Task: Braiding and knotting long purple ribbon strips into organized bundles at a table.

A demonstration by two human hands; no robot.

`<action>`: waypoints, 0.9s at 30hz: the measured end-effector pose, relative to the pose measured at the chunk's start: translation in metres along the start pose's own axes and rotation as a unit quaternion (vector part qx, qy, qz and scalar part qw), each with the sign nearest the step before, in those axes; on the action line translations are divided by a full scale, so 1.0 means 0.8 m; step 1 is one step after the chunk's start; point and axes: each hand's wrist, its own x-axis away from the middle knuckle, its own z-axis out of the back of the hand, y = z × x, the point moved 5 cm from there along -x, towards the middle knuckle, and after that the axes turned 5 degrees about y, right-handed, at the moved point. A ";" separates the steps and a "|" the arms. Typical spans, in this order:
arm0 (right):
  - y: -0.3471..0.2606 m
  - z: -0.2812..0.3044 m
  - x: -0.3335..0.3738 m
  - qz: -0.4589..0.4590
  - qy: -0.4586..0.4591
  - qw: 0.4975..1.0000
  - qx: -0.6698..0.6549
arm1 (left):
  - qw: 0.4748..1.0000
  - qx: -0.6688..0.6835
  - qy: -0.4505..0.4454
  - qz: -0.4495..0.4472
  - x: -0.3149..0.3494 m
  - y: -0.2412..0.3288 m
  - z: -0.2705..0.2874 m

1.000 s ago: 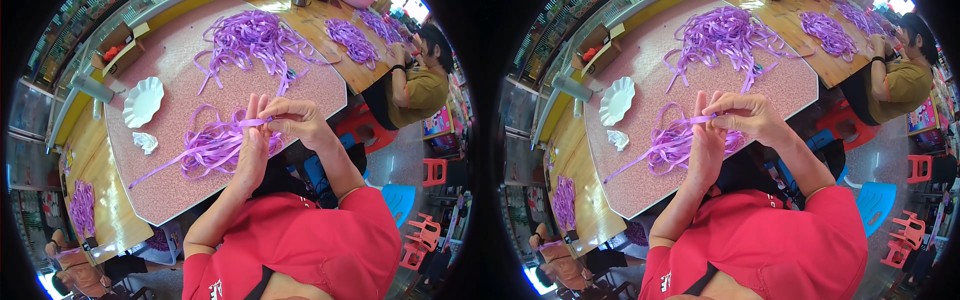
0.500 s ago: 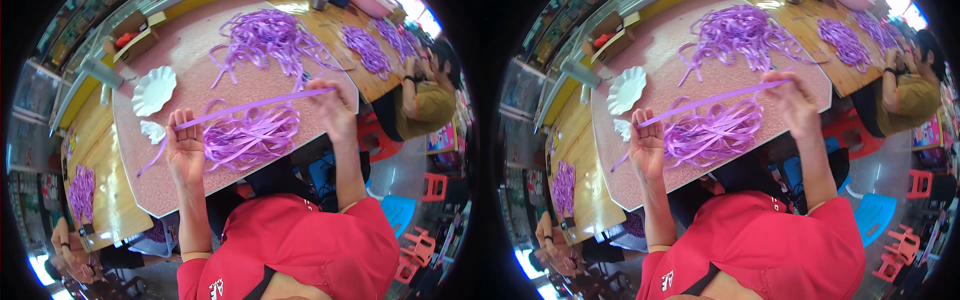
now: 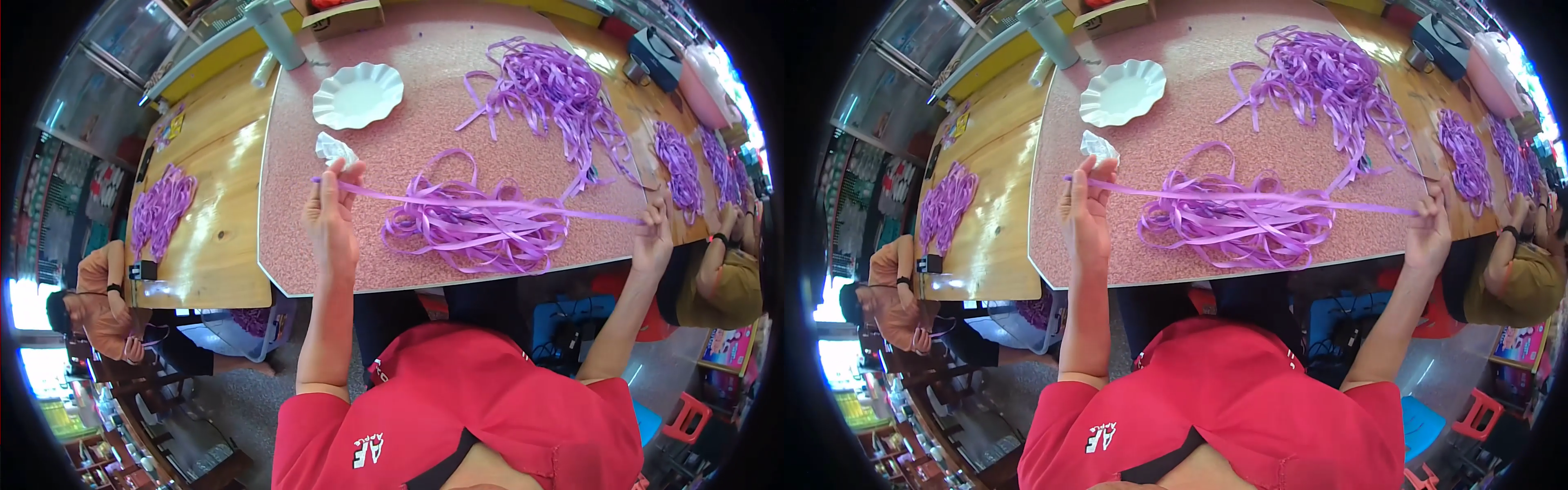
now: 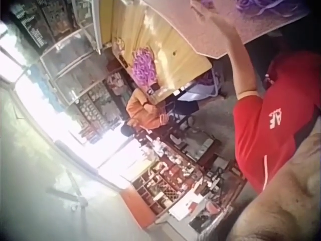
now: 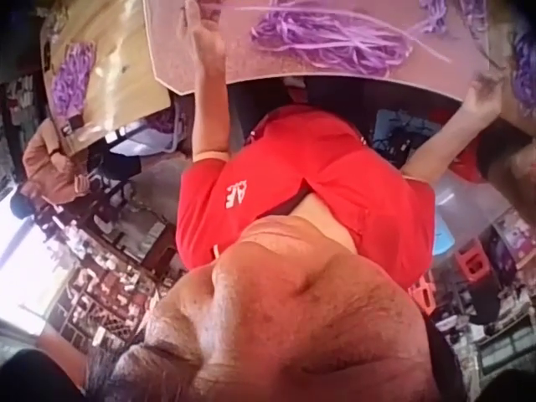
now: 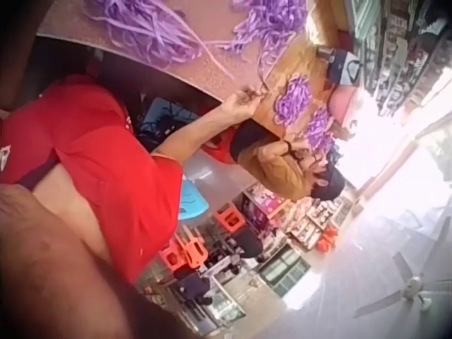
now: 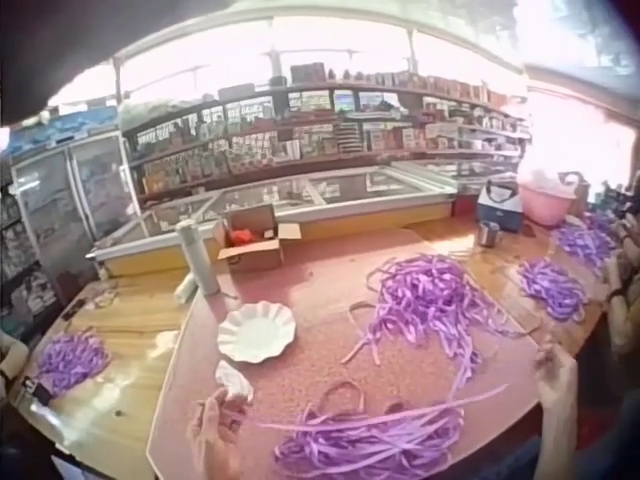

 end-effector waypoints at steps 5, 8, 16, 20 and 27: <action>0.101 -0.155 0.029 0.025 -0.055 0.952 0.300 | 0.969 -0.206 -0.116 -0.072 0.053 0.035 -0.080; 0.158 -0.256 0.051 0.124 -0.242 0.835 0.479 | 0.952 -0.215 -0.204 -0.071 0.071 0.035 -0.121; 0.227 -0.325 0.067 0.095 -0.329 0.797 0.497 | 0.898 -0.324 -0.260 -0.145 0.091 0.045 -0.156; 0.226 -0.322 0.069 0.073 -0.323 0.797 0.504 | 0.864 -0.405 -0.265 -0.135 0.092 0.046 -0.154; 0.232 -0.308 0.068 0.047 -0.320 0.837 0.441 | 0.803 -0.404 -0.305 -0.314 0.091 0.054 -0.165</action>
